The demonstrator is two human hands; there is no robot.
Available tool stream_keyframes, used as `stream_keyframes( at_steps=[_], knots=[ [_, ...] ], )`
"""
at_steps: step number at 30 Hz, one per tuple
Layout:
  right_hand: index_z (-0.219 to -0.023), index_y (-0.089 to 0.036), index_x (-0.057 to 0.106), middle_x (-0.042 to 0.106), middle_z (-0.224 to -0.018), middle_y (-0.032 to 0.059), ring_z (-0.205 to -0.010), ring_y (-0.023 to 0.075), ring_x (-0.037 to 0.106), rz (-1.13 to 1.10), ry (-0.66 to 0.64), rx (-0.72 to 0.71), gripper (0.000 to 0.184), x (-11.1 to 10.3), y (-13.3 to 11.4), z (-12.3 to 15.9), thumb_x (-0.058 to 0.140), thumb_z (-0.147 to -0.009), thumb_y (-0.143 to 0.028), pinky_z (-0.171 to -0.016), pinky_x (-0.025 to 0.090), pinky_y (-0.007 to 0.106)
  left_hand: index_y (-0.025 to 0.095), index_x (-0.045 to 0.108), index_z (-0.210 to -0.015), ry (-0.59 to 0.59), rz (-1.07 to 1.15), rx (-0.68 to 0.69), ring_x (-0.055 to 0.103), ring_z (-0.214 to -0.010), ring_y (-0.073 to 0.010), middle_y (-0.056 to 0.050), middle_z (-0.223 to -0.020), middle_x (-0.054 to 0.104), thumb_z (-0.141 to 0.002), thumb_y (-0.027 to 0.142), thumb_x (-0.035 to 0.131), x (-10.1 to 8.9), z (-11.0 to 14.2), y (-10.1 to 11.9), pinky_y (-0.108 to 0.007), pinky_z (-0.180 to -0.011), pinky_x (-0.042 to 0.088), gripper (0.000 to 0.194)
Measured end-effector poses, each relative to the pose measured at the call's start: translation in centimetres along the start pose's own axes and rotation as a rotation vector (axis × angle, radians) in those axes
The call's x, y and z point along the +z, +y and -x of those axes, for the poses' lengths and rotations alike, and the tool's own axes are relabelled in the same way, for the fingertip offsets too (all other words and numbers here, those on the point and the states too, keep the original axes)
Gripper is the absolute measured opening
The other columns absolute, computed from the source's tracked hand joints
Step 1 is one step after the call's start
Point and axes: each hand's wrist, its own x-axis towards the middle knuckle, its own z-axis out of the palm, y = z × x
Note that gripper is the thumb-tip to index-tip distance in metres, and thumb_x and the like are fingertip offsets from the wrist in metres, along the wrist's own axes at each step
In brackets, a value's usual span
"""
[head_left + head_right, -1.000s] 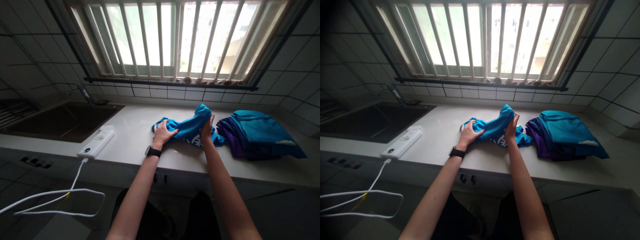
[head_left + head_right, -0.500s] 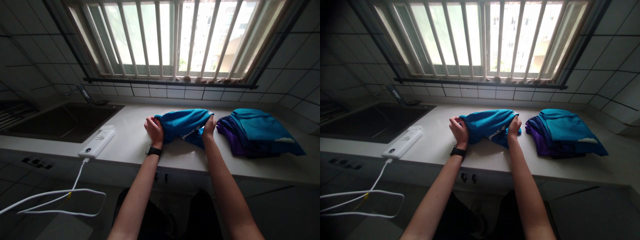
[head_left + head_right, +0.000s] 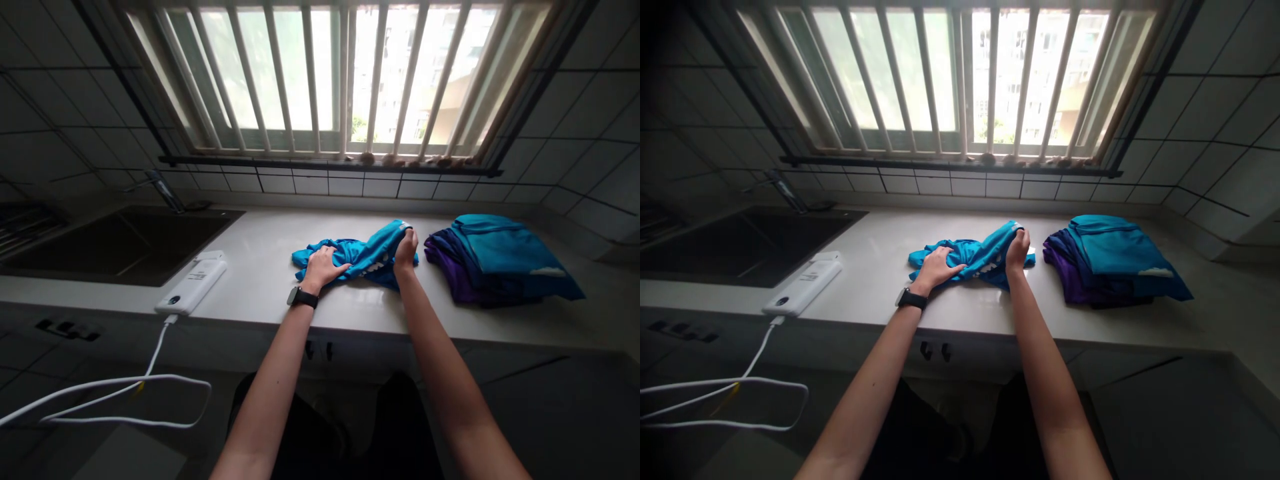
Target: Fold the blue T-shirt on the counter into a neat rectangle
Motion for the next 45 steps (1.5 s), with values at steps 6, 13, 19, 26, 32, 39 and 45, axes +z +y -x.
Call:
stream_keyframes(
  at_steps=[6, 13, 19, 26, 32, 39, 45],
  knots=[
    [-0.115, -0.022, 0.057, 0.062, -0.115, 0.0126, -0.121, 0.0303, 0.058, 0.133, 0.149, -0.043, 0.036, -0.7, -4.9, 3.4, 0.051, -0.08, -0.018, -0.105, 0.046, 0.044, 0.022, 0.069, -0.083, -0.195, 0.048, 0.093, 0.072, -0.088, -0.0275, -0.007, -0.089, 0.077, -0.075, 0.024, 0.073, -4.1, 1.4, 0.9, -0.033, -0.078, 0.054, 0.009],
    [-0.096, -0.026, 0.068, 0.072, -0.092, 0.0021, -0.088, 0.0238, 0.066, 0.252, -0.818, -0.447, 0.018, -3.5, -11.1, 6.7, 0.072, -0.078, -0.027, -0.082, 0.049, 0.032, 0.022, 0.067, -0.085, -0.015, 0.323, 0.232, 0.064, -0.075, -0.0181, -0.001, -0.08, 0.07, -0.082, 0.036, 0.069, -11.1, 4.6, 3.3, -0.029, -0.071, 0.051, 0.015],
    [-0.091, -0.02, 0.072, 0.069, -0.08, -0.0006, -0.078, 0.0199, 0.063, -0.07, -0.796, -0.356, 0.029, -6.7, -16.4, 6.4, 0.074, -0.083, -0.048, -0.069, 0.048, 0.028, 0.021, 0.062, -0.102, 0.266, 0.549, 0.146, 0.065, -0.081, -0.0169, -0.001, -0.086, 0.066, -0.082, 0.052, 0.077, -15.2, 5.5, 3.9, -0.029, -0.075, 0.055, 0.04],
    [-0.094, -0.022, 0.068, 0.066, -0.078, -0.0005, -0.083, 0.0204, 0.067, -0.69, -0.365, -0.088, 0.041, -6.6, -18.4, 5.1, 0.072, -0.086, -0.062, -0.075, 0.059, 0.032, 0.019, 0.067, -0.118, -0.221, 0.755, 0.171, 0.072, -0.096, -0.0261, -0.011, -0.104, 0.075, -0.074, 0.06, 0.081, -15.8, 6.4, 2.8, -0.038, -0.081, 0.059, 0.062],
    [-0.081, -0.022, 0.062, 0.063, -0.074, 0.0022, -0.086, 0.0242, 0.067, -0.472, -0.215, -0.043, 0.048, -8.6, -16.0, 2.7, 0.054, -0.096, -0.067, -0.078, 0.058, 0.037, 0.02, 0.071, -0.095, -0.056, 0.721, 0.055, 0.068, -0.086, -0.0213, -0.004, -0.091, 0.074, -0.088, 0.045, 0.064, -15.7, 6.1, 1.0, -0.03, -0.073, 0.055, 0.027],
    [-0.07, -0.021, 0.055, 0.065, -0.08, 0.0121, -0.1, 0.0276, 0.065, 0.247, 0.185, -0.059, 0.042, -11.5, -12.2, -1.0, 0.042, -0.106, -0.038, -0.101, 0.042, 0.05, 0.019, 0.06, -0.078, 0.466, 0.605, -0.186, 0.054, -0.067, -0.0147, 0.002, -0.07, 0.058, -0.084, 0.025, 0.062, -17.2, 4.3, -1.1, -0.025, -0.064, 0.045, 0.008],
    [-0.108, -0.011, 0.071, 0.066, -0.125, 0.0249, -0.132, 0.0391, 0.055, 0.352, 0.074, -0.065, 0.028, -8.9, -11.9, -0.2, 0.066, -0.092, -0.034, -0.114, 0.035, 0.061, 0.021, 0.054, -0.066, 0.35, 0.677, -0.269, 0.039, -0.052, -0.0118, 0.005, -0.055, 0.04, -0.091, 0.044, 0.063, -16.9, 4.3, -0.4, -0.024, -0.051, 0.034, 0.035]
  ],
)
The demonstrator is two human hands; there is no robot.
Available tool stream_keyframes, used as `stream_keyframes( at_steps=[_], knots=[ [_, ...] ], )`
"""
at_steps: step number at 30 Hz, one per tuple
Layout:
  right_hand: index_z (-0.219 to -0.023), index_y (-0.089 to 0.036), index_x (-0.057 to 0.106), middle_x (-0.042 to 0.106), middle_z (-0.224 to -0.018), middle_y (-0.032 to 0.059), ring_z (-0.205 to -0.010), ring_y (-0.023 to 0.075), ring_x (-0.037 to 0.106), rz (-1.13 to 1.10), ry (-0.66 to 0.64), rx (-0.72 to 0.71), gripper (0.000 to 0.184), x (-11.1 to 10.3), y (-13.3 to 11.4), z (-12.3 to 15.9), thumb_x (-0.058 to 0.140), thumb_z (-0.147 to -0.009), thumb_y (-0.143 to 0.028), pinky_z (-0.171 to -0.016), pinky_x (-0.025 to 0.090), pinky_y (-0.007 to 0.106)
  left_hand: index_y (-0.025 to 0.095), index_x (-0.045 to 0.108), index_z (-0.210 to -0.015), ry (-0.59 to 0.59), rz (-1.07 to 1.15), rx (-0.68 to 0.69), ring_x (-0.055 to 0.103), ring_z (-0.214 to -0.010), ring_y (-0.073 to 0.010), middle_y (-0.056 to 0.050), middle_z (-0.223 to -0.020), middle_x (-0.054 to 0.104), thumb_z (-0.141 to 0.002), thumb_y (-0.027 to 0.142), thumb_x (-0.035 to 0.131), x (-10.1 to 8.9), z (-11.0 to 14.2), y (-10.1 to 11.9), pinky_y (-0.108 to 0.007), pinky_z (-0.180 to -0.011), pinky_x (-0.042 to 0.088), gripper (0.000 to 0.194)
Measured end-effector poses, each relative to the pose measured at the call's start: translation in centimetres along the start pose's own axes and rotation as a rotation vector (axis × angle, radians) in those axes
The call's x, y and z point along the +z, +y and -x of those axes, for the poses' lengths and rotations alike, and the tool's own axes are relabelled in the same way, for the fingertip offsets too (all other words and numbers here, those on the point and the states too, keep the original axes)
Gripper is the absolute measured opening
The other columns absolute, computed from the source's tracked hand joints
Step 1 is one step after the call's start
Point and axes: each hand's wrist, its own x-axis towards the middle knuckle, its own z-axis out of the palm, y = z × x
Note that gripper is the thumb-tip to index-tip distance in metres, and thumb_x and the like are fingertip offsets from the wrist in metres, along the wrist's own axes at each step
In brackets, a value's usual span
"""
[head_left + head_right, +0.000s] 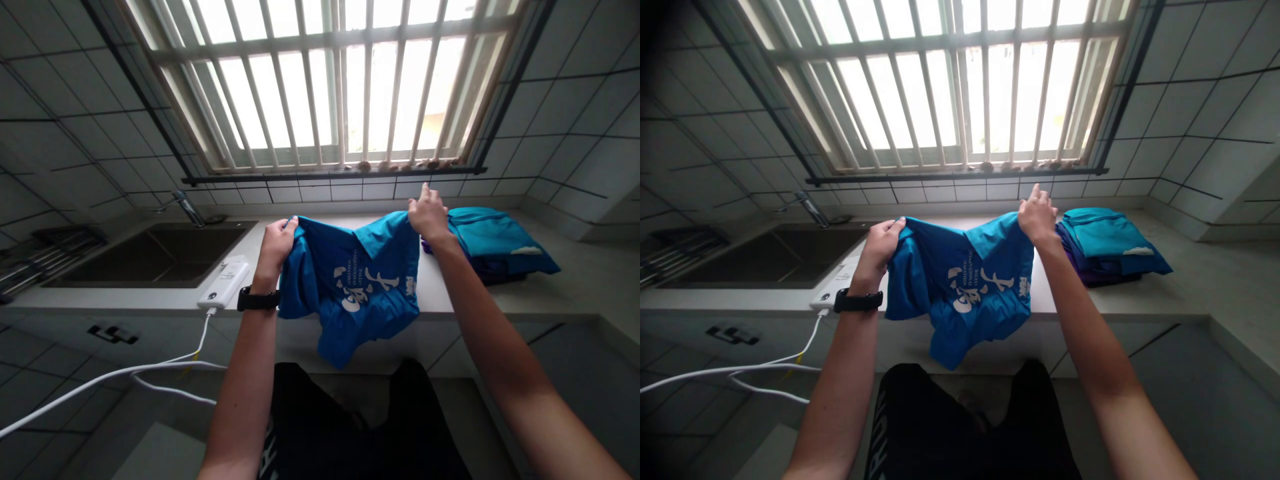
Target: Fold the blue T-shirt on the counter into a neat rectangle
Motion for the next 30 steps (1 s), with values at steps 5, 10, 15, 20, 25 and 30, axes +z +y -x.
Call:
stream_keyframes(
  at_steps=[5, 10, 15, 20, 25, 30],
  knots=[
    [-0.164, -0.022, 0.033, 0.04, -0.166, 0.0181, -0.152, 0.0367, 0.038, 0.031, -0.746, -0.594, 0.11, 4.4, -3.2, 7.2, 0.084, -0.074, -0.058, -0.121, 0.038, 0.049, 0.015, 0.067, -0.073, -0.211, -0.009, 0.039, 0.039, -0.051, -0.0114, 0.005, -0.053, 0.041, -0.091, 0.057, 0.062, 2.1, 1.5, 0.6, -0.025, -0.052, 0.03, 0.046],
    [-0.146, -0.021, 0.061, 0.066, -0.142, 0.0157, -0.125, 0.036, 0.066, 0.344, -1.077, -0.538, 0.073, 6.9, -2.8, 10.3, 0.085, -0.078, -0.036, -0.101, 0.054, 0.038, 0.015, 0.073, -0.084, -0.078, -0.169, 0.055, 0.054, -0.063, -0.0159, 0.0, -0.061, 0.056, -0.098, 0.042, 0.053, 1.3, 1.2, 0.2, -0.026, -0.063, 0.041, 0.037],
    [-0.114, -0.019, 0.08, 0.079, -0.118, 0.0106, -0.112, 0.0271, 0.073, 0.253, -0.766, -0.301, 0.027, 7.1, -0.5, 6.3, 0.063, -0.093, -0.016, -0.098, 0.054, 0.031, 0.009, 0.073, -0.108, 0.185, -0.684, -0.075, 0.067, -0.107, -0.0304, -0.02, -0.113, 0.073, -0.105, 0.028, 0.043, -1.2, 0.9, -0.9, -0.039, -0.093, 0.048, 0.036],
    [-0.127, -0.015, 0.075, 0.072, -0.133, 0.0141, -0.125, 0.026, 0.066, -0.001, -0.397, -0.167, 0.038, 8.4, -1.8, 3.3, 0.052, -0.098, -0.021, -0.11, 0.049, 0.035, 0.005, 0.056, -0.142, -0.275, -0.818, 0.139, 0.053, -0.136, -0.0348, -0.024, -0.143, 0.06, -0.093, 0.031, 0.068, 3.7, 2.5, -2.3, -0.041, -0.113, 0.043, 0.057],
    [-0.154, -0.015, 0.051, 0.036, -0.168, 0.0144, -0.153, 0.0254, 0.038, -0.022, -0.243, -0.311, 0.056, 8.6, -3.6, 3.2, 0.044, -0.098, -0.02, -0.122, 0.039, 0.038, 0.022, 0.051, -0.152, -0.651, -0.544, 0.397, 0.056, -0.137, -0.0298, -0.013, -0.15, 0.057, -0.086, 0.037, 0.077, 10.4, 5.1, -4.3, -0.04, -0.116, 0.045, 0.072],
    [-0.136, -0.011, 0.066, 0.067, -0.138, 0.0197, -0.125, 0.0329, 0.065, 0.352, -0.776, -0.096, 0.044, 4.4, -2.5, 6.5, 0.055, -0.099, -0.033, -0.105, 0.052, 0.04, 0.022, 0.062, -0.142, -0.923, -0.664, 0.363, 0.038, -0.154, -0.0322, -0.012, -0.16, 0.051, -0.095, 0.051, 0.065, 11.6, 6.3, -6.2, -0.043, -0.125, 0.033, 0.056]
  ],
)
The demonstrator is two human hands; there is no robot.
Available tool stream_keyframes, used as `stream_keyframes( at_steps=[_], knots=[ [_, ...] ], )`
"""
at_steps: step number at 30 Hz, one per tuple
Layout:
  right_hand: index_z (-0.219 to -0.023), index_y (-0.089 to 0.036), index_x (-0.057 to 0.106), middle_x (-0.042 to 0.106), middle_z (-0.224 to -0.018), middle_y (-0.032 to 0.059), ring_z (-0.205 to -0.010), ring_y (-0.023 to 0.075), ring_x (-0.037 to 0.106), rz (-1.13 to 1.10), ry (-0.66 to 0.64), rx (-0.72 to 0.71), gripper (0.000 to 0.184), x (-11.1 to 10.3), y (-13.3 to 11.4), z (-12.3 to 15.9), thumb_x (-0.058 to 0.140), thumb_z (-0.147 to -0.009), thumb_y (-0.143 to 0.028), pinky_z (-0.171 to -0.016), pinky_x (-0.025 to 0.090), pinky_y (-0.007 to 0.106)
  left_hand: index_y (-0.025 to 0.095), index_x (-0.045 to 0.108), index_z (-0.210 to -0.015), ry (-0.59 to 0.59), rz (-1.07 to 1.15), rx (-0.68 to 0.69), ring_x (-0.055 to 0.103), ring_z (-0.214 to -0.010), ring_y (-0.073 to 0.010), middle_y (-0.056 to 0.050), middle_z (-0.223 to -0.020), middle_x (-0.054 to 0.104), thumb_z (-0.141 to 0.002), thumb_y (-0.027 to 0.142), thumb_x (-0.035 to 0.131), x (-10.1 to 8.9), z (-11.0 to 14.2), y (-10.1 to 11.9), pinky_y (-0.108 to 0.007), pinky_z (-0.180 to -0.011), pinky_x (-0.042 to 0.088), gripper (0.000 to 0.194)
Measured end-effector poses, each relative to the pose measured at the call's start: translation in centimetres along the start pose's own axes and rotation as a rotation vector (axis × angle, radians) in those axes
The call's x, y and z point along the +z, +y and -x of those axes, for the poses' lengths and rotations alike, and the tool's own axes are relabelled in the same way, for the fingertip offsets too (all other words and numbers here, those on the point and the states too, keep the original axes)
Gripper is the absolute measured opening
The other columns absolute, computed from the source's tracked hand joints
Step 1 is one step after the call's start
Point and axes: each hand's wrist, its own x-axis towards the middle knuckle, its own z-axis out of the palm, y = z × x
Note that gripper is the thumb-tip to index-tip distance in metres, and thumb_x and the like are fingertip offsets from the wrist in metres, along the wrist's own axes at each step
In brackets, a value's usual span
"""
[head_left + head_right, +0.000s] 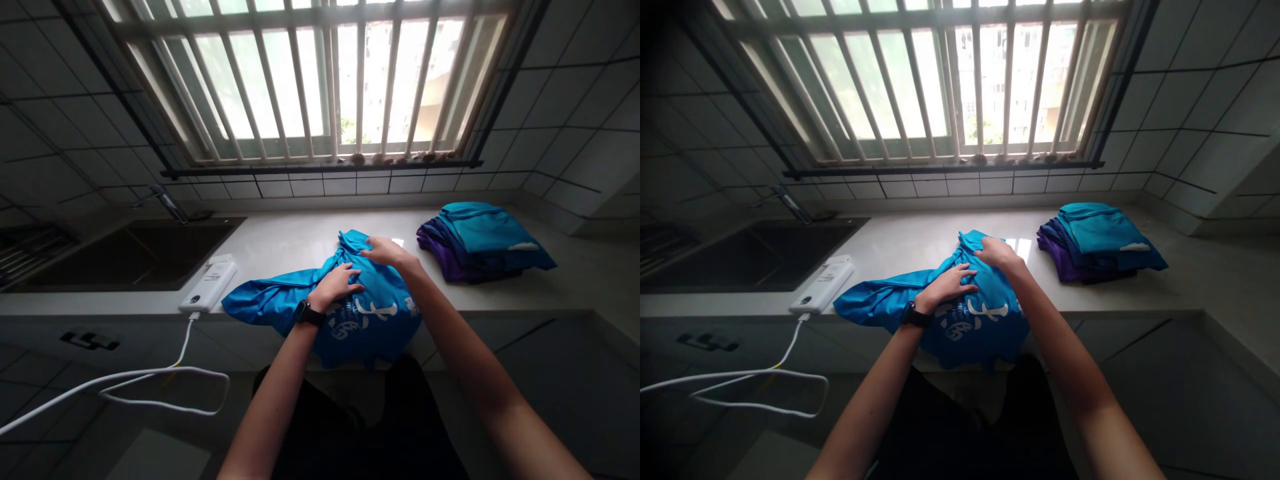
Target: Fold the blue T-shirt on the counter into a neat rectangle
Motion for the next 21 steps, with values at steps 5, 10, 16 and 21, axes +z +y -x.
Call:
stream_keyframes(
  at_steps=[5, 10, 16, 21],
  knots=[
    [-0.12, -0.014, 0.074, 0.073, -0.125, 0.0195, -0.117, 0.0344, 0.069, 0.263, -0.285, 0.087, 0.04, 0.6, 0.6, 7.5, 0.064, -0.097, -0.046, -0.092, 0.055, 0.036, 0.022, 0.048, -0.156, -0.074, -0.083, -0.084, 0.023, -0.16, -0.0347, -0.013, -0.171, 0.031, -0.094, 0.062, 0.06, -0.4, -1.2, -0.6, -0.047, -0.129, 0.023, 0.075],
    [-0.136, -0.014, 0.067, 0.066, -0.137, 0.0242, -0.121, 0.0361, 0.068, 0.3, -0.287, 0.137, 0.046, 2.6, 0.6, 10.6, 0.06, -0.099, -0.042, -0.095, 0.054, 0.04, 0.017, 0.039, -0.162, -0.112, -0.118, -0.156, 0.018, -0.161, -0.0341, -0.016, -0.172, 0.025, -0.097, 0.063, 0.054, -0.9, -3.8, -0.8, -0.047, -0.13, 0.02, 0.081],
    [-0.16, -0.005, 0.041, 0.036, -0.165, 0.0268, -0.152, 0.0357, 0.04, 0.22, -0.281, 0.009, 0.063, 5.6, 4.1, 6.5, 0.044, -0.098, -0.016, -0.119, 0.04, 0.042, 0.018, 0.038, -0.162, -0.004, -0.085, -0.424, 0.02, -0.16, -0.038, -0.017, -0.173, 0.023, -0.097, 0.071, 0.045, -0.8, -4.4, -1.4, -0.05, -0.127, 0.027, 0.084],
    [-0.159, -0.008, 0.045, 0.035, -0.168, 0.017, -0.156, 0.0307, 0.033, 0.124, -0.183, -0.086, 0.07, 5.4, 6.5, -0.4, 0.051, -0.09, -0.011, -0.126, 0.031, 0.035, 0.012, 0.044, -0.158, 0.154, -0.115, -0.669, 0.033, -0.153, -0.0445, -0.026, -0.167, 0.033, -0.1, 0.064, 0.042, -0.7, -3.6, 0.0, -0.057, -0.117, 0.038, 0.078]
  ],
)
